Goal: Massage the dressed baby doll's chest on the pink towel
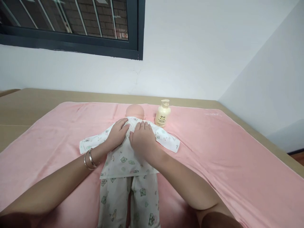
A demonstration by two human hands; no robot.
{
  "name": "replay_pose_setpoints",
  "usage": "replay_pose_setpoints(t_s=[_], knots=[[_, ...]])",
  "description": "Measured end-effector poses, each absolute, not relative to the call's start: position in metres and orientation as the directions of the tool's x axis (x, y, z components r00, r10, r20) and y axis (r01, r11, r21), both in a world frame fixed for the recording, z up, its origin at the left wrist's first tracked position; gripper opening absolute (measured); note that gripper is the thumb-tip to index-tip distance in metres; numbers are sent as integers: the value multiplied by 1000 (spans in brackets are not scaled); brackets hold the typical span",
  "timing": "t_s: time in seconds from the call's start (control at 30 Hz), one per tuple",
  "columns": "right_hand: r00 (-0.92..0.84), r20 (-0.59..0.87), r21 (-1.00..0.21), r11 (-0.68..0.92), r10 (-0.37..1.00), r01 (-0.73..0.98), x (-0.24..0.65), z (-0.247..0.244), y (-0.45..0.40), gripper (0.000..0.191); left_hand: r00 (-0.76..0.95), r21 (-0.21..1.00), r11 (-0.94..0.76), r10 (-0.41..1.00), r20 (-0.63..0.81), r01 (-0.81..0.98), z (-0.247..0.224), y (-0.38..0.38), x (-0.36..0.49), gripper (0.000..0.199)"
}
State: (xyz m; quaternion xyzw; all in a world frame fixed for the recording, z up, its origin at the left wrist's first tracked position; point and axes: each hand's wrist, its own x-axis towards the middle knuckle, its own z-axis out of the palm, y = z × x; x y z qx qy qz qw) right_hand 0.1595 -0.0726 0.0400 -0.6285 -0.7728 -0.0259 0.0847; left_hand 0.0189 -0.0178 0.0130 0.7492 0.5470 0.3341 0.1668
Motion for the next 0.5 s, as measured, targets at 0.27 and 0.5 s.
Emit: replay_pose_setpoints(t_s=[0.27,0.5], knots=[[-251,22,-295,246,968,923,186,43,-39,73,303,229,-405,875,376,885,17,-37,25,46],[-250,137,-198,274,959,941,177,47,-52,50,266,359,-389,899,348,848,14,-27,20,43]])
